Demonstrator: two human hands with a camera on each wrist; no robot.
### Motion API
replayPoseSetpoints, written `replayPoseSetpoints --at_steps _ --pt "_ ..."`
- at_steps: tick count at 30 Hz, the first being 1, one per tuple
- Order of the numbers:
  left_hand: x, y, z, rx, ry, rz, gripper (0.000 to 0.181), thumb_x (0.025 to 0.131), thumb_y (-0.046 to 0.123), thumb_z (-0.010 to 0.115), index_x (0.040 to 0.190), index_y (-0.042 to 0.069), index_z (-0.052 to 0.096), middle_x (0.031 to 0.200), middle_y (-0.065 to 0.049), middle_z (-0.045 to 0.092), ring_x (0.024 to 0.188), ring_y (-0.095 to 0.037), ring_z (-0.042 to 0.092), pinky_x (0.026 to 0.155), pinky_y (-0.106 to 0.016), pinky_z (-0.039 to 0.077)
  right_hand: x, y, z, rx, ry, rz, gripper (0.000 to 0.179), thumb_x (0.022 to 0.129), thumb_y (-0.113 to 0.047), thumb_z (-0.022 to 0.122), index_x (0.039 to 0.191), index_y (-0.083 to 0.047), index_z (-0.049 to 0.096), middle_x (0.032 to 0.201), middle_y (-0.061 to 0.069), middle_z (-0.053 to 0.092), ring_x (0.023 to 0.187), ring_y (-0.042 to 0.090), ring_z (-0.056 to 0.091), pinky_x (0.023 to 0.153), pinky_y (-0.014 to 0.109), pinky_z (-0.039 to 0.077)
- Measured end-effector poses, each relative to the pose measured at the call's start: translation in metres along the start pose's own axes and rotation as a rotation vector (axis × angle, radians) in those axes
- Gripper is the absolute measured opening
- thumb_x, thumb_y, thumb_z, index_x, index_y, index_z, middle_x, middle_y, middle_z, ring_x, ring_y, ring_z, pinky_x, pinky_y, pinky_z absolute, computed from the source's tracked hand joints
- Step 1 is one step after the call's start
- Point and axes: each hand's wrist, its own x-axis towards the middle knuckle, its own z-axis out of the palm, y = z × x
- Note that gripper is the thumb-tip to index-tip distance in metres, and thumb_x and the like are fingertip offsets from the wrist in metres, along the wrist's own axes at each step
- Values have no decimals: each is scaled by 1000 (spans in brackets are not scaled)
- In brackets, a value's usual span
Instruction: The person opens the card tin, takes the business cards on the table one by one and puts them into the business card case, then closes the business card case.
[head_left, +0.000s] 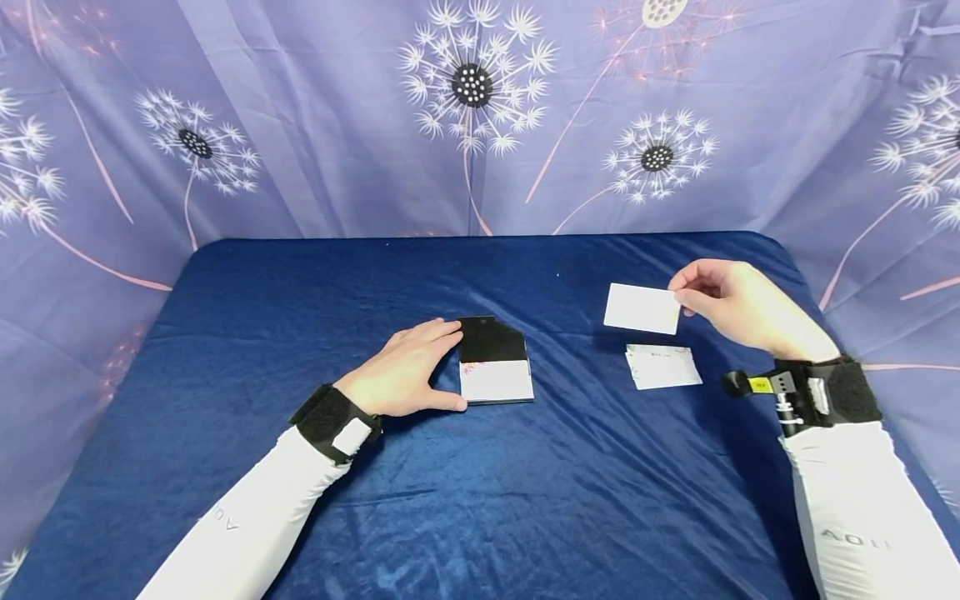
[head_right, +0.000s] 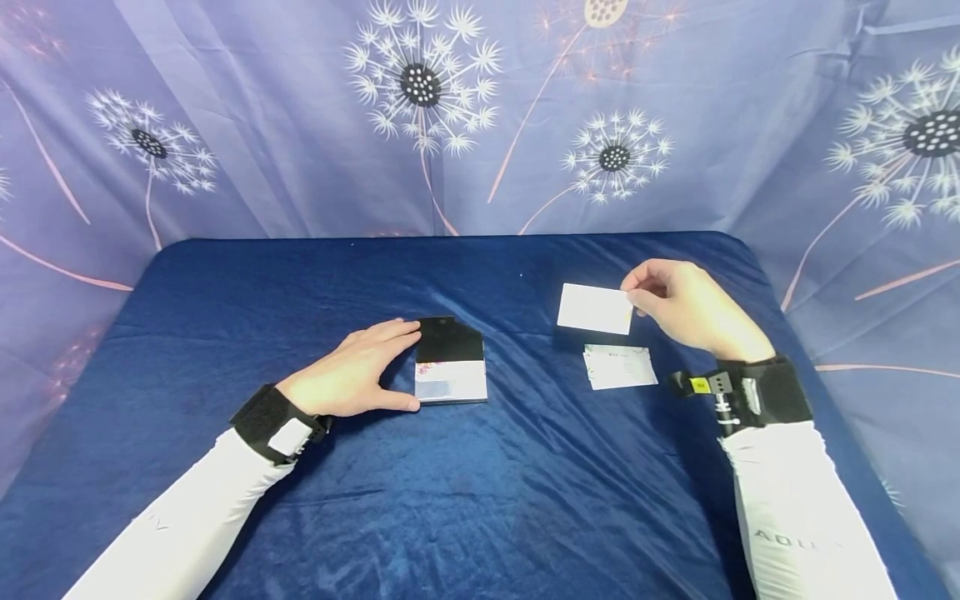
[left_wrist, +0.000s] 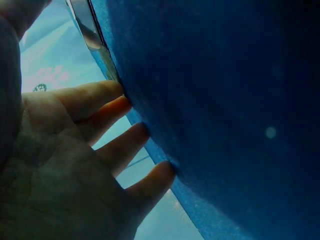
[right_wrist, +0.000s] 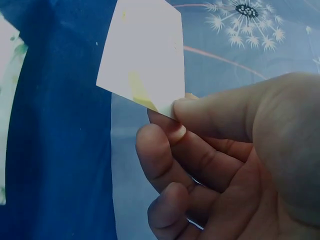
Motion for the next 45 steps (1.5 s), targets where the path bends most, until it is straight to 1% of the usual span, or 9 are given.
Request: replayPoseSetpoints --at_steps 8,13,21,24,26,32,38,40,45 --pt "-1 -1 0 -1 6 7 102 91 57 80 164 2 37 172 -11 31 160 -33 22 125 -59 23 11 -15 8 18 -15 3 12 108 -13 62 110 -9 73 97 11 74 86 25 67 73 19 51" --pt "0 -1 1 -1 6 6 102 91 57 80 165 2 37 172 -11 31 160 -33 22 125 -58 22 19 -26 13 21 -8 -4 13 108 -15 61 110 -11 74 97 12 74 85 21 67 73 21 50" --pt "-1 -1 0 1 6 11 101 91 58 80 164 2 37 172 -12 31 160 -34 22 125 -58 23 29 -40 23 42 -24 -13 13 107 -15 63 113 -11 74 101 6 76 84 18 66 74 22 50" --pt "0 -1 1 2 2 11 101 91 58 79 164 2 37 172 -11 31 160 -33 22 125 -58 23 33 -44 28 54 -32 -20 13 107 -16 64 113 -11 74 102 6 75 84 20 65 73 23 49" --pt "0 -1 1 3 3 11 101 92 58 79 164 2 37 172 -12 31 160 -33 22 125 -58 23 35 -48 31 59 -36 -26 13 107 -17 64 113 -11 75 102 6 75 84 24 65 73 24 49" --pt "1 -3 2 6 9 11 102 91 58 80 164 2 37 172 -12 32 160 -33 23 125 -58 24 44 -60 42 81 -48 -58 13 108 -16 62 110 -12 74 97 9 73 86 30 64 74 28 48" --pt "2 -3 2 4 7 6 102 91 58 80 165 2 37 172 -11 31 160 -33 22 125 -59 23 55 -70 58 99 -64 -91 12 107 -13 62 106 -11 74 95 11 73 83 25 64 74 31 49" --pt "2 -3 2 3 5 4 102 91 58 80 165 2 36 172 -11 31 160 -33 22 125 -58 23 58 -74 64 95 -67 -109 12 107 -13 62 106 -11 74 95 10 72 81 23 64 73 31 50" --pt "1 -2 1 5 -1 0 103 91 59 80 165 2 36 172 -11 30 161 -33 21 125 -58 22 63 -84 77 88 -90 -156 13 108 -14 62 106 -10 74 94 10 72 80 21 63 72 32 50"
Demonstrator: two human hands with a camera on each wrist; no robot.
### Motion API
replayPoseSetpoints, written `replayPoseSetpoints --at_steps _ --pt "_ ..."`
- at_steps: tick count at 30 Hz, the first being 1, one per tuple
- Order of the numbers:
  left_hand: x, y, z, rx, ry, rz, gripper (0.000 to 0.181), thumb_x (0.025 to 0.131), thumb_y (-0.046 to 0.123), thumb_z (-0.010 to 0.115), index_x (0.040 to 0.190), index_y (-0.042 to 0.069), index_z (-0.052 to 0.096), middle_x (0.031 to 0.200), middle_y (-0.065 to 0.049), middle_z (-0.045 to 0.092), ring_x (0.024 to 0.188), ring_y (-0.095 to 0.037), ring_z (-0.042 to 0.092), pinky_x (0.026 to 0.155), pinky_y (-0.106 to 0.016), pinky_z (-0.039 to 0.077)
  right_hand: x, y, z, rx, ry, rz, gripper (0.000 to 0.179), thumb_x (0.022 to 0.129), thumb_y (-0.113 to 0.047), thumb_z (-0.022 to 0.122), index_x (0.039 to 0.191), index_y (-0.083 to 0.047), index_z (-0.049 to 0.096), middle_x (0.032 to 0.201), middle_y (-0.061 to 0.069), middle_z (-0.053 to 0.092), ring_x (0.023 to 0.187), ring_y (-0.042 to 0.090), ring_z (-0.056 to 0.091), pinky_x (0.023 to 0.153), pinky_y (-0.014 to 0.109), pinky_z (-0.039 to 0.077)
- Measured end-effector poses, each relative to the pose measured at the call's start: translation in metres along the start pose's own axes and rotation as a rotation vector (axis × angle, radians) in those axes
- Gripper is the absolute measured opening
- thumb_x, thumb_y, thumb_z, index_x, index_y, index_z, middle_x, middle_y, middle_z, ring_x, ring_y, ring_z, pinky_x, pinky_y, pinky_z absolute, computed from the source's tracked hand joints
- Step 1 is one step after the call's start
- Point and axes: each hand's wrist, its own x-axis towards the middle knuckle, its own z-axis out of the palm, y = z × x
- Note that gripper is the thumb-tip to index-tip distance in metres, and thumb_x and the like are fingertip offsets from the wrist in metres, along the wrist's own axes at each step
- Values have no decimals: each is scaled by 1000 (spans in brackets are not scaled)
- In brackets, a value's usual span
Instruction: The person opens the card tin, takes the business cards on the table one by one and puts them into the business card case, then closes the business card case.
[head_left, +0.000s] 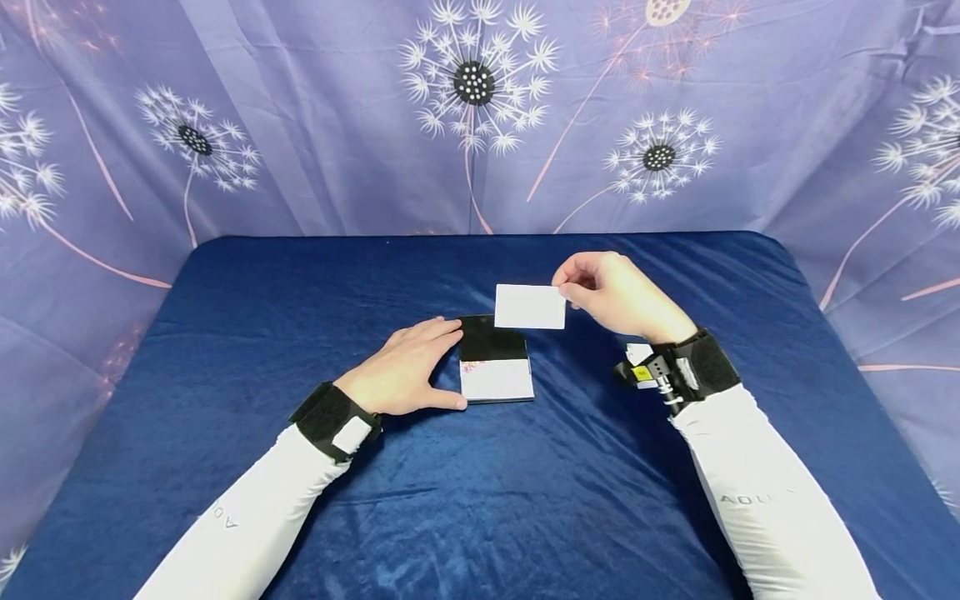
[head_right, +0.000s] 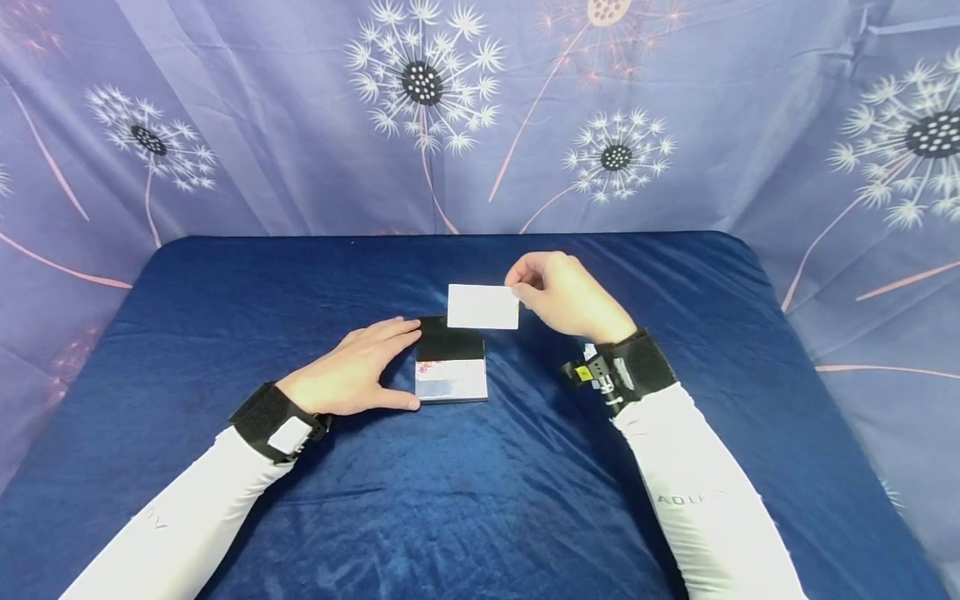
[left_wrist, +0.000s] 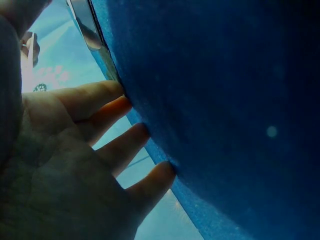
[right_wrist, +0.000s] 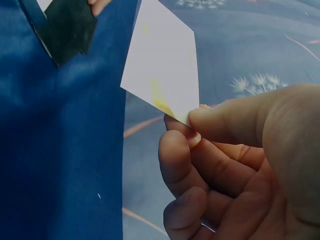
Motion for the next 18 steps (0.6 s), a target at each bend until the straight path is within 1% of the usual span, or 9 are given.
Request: replayPoseSetpoints --at_steps 8,13,18 --pt "0 0 0 1 -1 -9 103 91 58 80 165 3 35 173 -11 30 161 -33 20 125 -59 22 11 -8 21 10 -32 -12 12 106 -11 62 105 -11 75 92 9 72 78 21 62 72 37 49" --pt "0 0 0 2 -1 -13 104 91 58 80 165 3 35 173 -12 29 161 -33 20 125 -59 22 13 -12 35 10 -50 -20 12 105 -10 63 104 -11 75 89 7 71 75 20 61 71 38 50" --pt "0 0 0 -3 -1 -14 104 90 58 81 165 2 35 172 -13 30 160 -34 22 125 -59 22 15 -10 48 -9 -64 -31 12 105 -8 64 102 -11 75 88 3 71 75 19 60 71 36 48"
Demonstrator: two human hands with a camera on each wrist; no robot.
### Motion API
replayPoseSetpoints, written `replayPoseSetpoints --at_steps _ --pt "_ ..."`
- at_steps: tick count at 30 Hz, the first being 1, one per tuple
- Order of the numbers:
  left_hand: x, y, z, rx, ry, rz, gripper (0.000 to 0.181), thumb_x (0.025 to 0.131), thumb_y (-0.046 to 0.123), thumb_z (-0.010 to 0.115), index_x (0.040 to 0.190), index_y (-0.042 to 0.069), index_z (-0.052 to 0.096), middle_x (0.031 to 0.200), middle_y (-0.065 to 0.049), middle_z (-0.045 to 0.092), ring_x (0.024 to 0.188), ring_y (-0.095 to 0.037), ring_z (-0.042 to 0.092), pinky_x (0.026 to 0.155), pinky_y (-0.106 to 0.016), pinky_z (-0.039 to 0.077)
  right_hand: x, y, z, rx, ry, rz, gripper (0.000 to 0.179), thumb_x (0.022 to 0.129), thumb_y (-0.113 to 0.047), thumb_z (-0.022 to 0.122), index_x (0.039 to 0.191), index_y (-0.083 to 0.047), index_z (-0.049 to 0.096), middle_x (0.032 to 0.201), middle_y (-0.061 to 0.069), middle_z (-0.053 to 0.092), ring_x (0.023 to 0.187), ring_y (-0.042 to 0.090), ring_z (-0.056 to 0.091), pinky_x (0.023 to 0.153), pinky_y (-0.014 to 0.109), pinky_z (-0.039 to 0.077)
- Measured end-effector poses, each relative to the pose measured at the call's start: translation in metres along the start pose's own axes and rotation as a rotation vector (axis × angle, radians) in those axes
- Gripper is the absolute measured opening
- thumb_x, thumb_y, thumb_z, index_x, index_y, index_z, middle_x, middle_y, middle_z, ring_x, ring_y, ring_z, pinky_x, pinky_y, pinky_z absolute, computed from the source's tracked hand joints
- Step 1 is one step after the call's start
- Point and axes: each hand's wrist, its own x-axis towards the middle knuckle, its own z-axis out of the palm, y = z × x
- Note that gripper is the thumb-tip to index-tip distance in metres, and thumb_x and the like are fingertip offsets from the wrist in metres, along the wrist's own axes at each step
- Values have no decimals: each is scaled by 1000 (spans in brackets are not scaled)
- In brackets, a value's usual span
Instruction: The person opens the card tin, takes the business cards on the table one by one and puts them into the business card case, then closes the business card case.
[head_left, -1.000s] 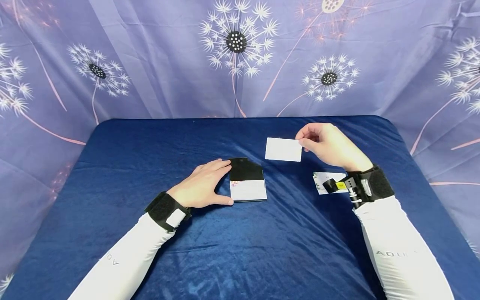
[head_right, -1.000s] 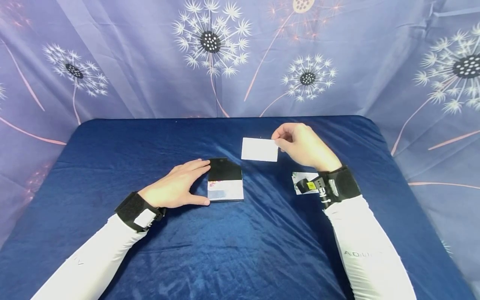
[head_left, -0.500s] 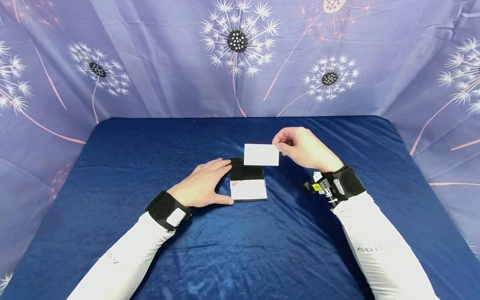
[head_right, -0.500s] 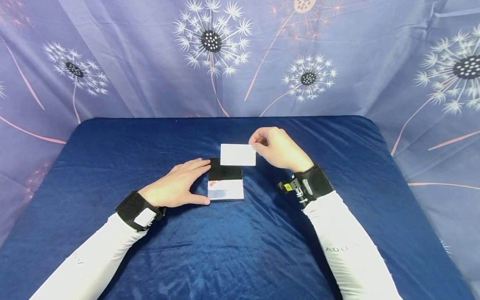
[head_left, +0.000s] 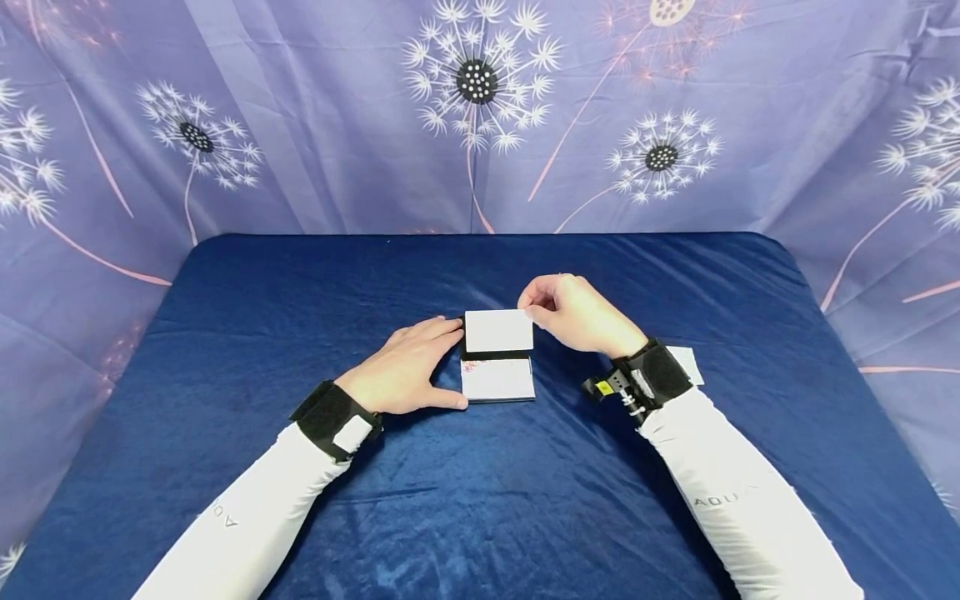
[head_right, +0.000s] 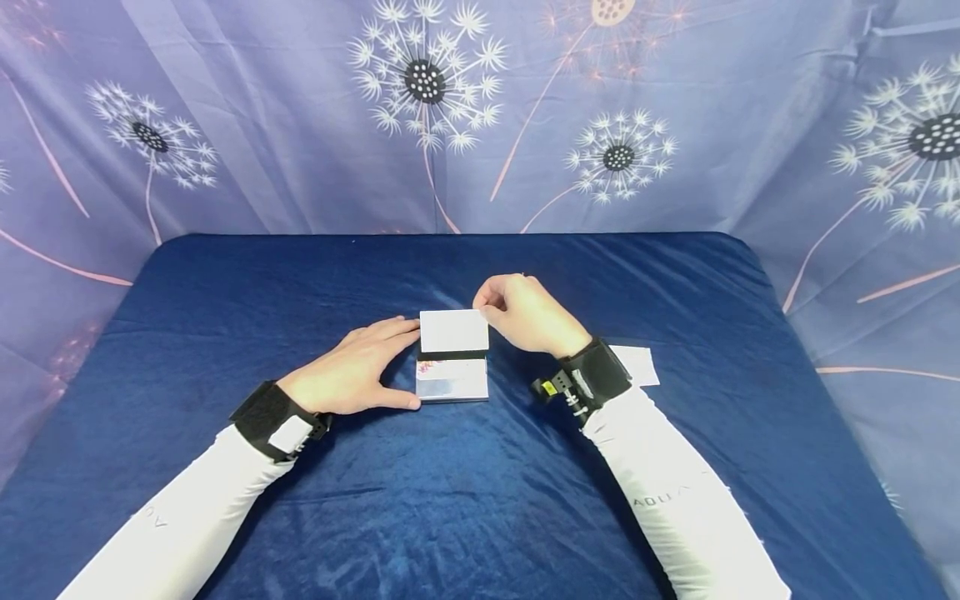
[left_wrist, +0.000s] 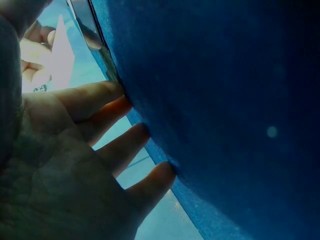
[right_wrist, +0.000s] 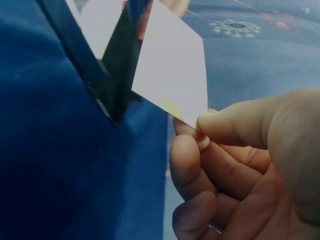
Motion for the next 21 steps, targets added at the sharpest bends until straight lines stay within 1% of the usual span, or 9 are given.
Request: replayPoseSetpoints --at_steps 5,10,15,21 --pt "0 0 0 2 13 16 103 90 57 81 165 2 36 171 -12 32 160 -35 23 125 -60 23 0 1 8 5 -11 -9 12 103 -6 65 100 -10 75 87 1 71 74 19 59 71 37 47" --pt "0 -1 0 4 24 29 103 89 57 82 165 3 38 171 -12 34 159 -35 25 124 -60 24 -1 0 11 15 -18 -8 12 103 -5 65 100 -10 76 89 1 72 78 18 61 74 37 48" --pt "1 -1 1 1 19 27 103 89 57 82 165 4 37 170 -12 34 159 -35 25 124 -60 24 -2 1 12 25 -13 -12 12 104 -6 65 100 -10 76 90 2 73 78 18 61 72 36 48" --pt "1 0 0 0 13 20 101 90 57 82 164 5 38 171 -13 33 159 -35 24 124 -60 24 -4 2 15 26 -37 -28 12 103 -4 66 100 -10 75 90 0 73 77 17 61 73 36 48"
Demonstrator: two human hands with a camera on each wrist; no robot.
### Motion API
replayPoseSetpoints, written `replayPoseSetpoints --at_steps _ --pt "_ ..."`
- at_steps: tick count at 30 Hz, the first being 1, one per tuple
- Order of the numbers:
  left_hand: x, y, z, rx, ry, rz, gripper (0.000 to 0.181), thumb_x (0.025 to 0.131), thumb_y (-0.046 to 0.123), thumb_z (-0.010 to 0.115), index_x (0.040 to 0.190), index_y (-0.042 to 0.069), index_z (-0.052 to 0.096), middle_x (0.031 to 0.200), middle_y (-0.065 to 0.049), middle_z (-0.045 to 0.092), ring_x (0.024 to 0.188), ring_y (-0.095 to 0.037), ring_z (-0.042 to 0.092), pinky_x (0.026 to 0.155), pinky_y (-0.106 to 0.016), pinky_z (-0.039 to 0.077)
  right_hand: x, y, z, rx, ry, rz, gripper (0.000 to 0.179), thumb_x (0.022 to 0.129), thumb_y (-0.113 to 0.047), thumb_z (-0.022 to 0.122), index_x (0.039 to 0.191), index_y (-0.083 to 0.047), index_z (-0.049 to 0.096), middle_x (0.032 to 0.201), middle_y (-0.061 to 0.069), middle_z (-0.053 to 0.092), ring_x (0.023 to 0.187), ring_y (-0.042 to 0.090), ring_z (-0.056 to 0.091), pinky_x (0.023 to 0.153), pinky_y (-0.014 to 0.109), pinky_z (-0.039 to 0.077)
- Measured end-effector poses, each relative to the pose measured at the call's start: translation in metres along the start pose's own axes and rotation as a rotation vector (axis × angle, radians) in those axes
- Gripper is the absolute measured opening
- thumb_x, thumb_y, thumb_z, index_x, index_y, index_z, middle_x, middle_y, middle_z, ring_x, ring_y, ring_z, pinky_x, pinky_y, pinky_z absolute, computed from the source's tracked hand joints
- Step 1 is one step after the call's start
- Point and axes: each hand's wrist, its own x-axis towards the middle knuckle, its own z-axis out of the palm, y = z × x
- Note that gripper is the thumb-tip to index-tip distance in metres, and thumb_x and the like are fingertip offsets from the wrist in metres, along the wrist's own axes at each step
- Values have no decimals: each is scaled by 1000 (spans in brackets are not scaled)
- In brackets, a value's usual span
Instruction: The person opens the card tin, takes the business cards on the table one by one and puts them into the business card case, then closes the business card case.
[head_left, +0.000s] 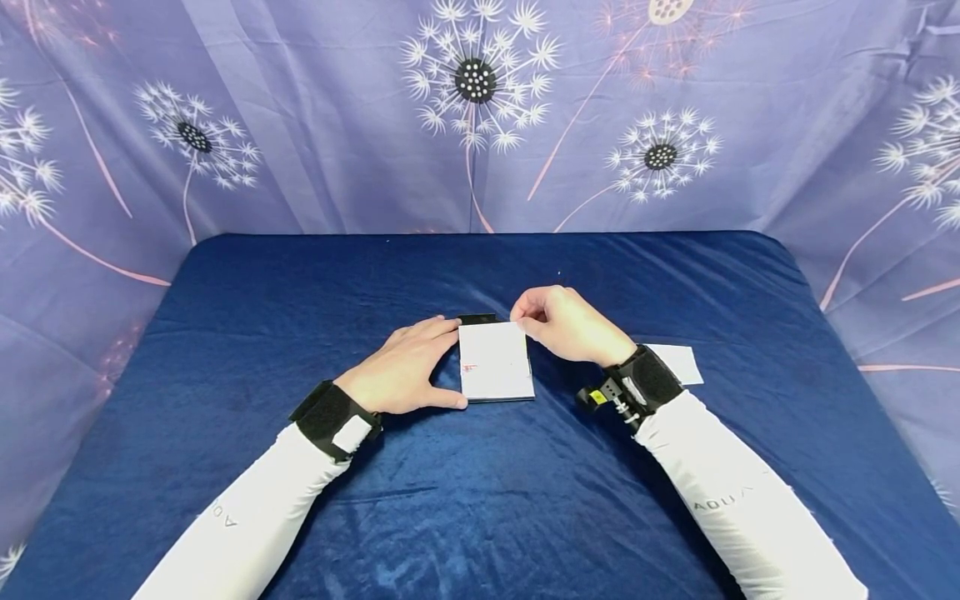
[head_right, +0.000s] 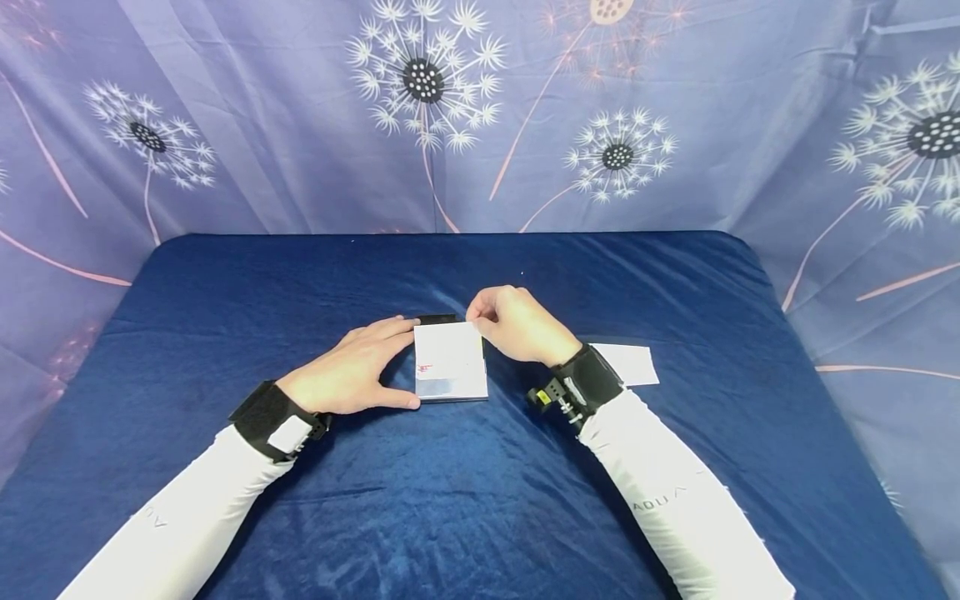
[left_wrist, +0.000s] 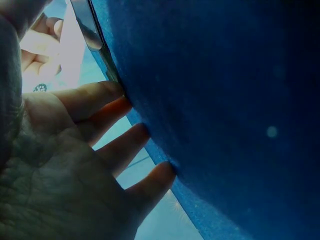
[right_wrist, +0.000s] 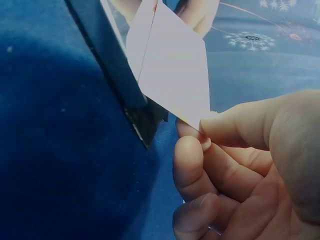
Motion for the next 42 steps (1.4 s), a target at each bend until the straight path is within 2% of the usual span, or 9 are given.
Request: replayPoseSetpoints --at_steps 16,27,35,42 --pt "0 0 0 6 -10 -6 102 91 58 80 165 3 37 172 -11 32 160 -33 22 125 -58 23 -12 -2 10 -30 -73 -18 13 103 -7 66 98 -12 77 82 -6 68 70 14 58 70 35 48" --pt "-1 1 0 11 -9 -2 102 90 59 80 165 3 37 172 -11 32 160 -33 23 125 -59 24 -20 0 14 -35 -135 -54 11 102 -6 68 96 -13 76 83 -6 65 73 12 58 71 34 49" --pt "-2 0 0 7 -6 3 102 90 59 80 164 3 37 172 -11 32 160 -33 23 124 -60 24 -24 -2 14 -82 -130 -96 10 100 -5 71 97 -13 75 89 -4 64 75 11 58 71 34 51" --pt "-1 1 0 4 -5 0 102 90 58 80 164 3 38 171 -12 32 160 -34 23 125 -59 24 -27 -2 8 -69 -107 -84 13 99 -5 71 110 -9 77 91 -4 66 79 12 60 74 35 52"
